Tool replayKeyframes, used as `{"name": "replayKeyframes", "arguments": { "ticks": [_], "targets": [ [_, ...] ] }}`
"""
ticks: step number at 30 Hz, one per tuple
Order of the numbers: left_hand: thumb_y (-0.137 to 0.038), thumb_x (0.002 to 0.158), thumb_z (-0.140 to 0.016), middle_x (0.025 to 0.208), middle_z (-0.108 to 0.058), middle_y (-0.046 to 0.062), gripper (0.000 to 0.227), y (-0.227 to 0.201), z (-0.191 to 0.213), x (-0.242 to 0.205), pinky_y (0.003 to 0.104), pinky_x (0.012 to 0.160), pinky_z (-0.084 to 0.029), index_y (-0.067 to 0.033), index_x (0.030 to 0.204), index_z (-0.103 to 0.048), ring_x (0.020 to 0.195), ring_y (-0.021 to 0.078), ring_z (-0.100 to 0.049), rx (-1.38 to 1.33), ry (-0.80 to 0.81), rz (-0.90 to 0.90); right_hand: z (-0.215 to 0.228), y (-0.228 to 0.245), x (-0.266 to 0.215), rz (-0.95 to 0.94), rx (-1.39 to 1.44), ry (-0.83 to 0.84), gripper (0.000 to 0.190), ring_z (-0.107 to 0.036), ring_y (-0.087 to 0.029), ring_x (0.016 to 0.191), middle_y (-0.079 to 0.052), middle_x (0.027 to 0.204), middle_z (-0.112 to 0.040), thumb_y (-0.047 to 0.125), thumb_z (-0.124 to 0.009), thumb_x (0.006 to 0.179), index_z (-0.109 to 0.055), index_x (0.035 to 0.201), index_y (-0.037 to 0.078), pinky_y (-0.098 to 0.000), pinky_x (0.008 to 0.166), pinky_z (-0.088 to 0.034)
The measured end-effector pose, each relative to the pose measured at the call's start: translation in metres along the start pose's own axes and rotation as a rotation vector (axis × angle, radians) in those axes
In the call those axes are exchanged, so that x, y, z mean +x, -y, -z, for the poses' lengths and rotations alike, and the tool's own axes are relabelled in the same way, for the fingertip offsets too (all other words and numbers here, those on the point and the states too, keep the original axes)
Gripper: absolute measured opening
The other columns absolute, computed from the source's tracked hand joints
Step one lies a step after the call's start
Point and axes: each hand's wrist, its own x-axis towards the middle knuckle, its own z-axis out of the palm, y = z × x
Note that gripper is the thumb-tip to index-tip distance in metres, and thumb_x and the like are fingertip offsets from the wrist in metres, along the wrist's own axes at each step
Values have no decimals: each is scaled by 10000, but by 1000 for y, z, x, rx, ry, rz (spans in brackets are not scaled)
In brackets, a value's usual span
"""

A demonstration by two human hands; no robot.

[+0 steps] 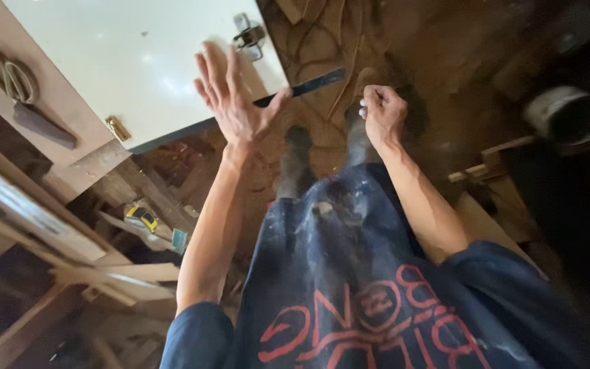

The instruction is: The person sands the edges of a white cabinet door using a sanding block and a pair of scissors. The person repeatedly flips the door to work on different edges and continues sanding until the clip ends.

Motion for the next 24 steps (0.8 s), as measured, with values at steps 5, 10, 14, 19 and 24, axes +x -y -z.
{"name": "replayKeyframes", "arguments": {
  "ticks": [5, 10, 14, 19, 24],
  "targets": [
    [-850, 897, -659, 1724, -137, 207, 1076, 2, 14, 4, 611, 1306, -168, -197, 1660, -271, 1627, 419, -116, -58, 93, -15, -6, 3, 25, -102, -3, 77, 180, -630, -91, 651, -63, 853, -695, 166, -707, 1021, -700, 1063, -8, -231, 546, -531],
    [-835, 904, -650, 1713, -173, 219, 1061, 0, 15, 8, 603, 1309, -172, -159, 1642, -299, 1623, 428, -137, -83, 101, 9, -31, 23, 11, 126, -116, 315, 306, -635, -115, 775, -41, 915, -676, 130, -744, 930, -667, 1205, 18, -269, 631, -558],
    [-815, 886, -682, 1712, -209, 213, 1040, -4, 21, 13, 579, 1318, -183, -159, 1625, -358, 1633, 422, -154, -126, 122, 58, -64, 56, -11, 156, 161, 546, 312, -641, -130, 826, -37, 932, -691, 167, -826, 884, -662, 1107, 23, -294, 733, -572],
    [-805, 852, -701, 1710, -190, 225, 1062, -6, 22, 13, 600, 1314, -159, -172, 1629, -351, 1623, 424, -136, -143, 152, 110, -96, 71, -19, 20, 238, 538, 204, -605, -109, 830, -15, 912, -676, 141, -835, 908, -673, 971, 34, -258, 740, -498],
    [-835, 831, -716, 1715, -181, 217, 1099, 0, 26, 9, 647, 1318, -140, -179, 1631, -345, 1619, 425, -126, -145, 209, 146, -105, 73, -23, 64, 92, 491, 149, -610, -114, 772, -11, 845, -683, 123, -803, 931, -679, 917, 42, -262, 708, -497]
  ]
}}
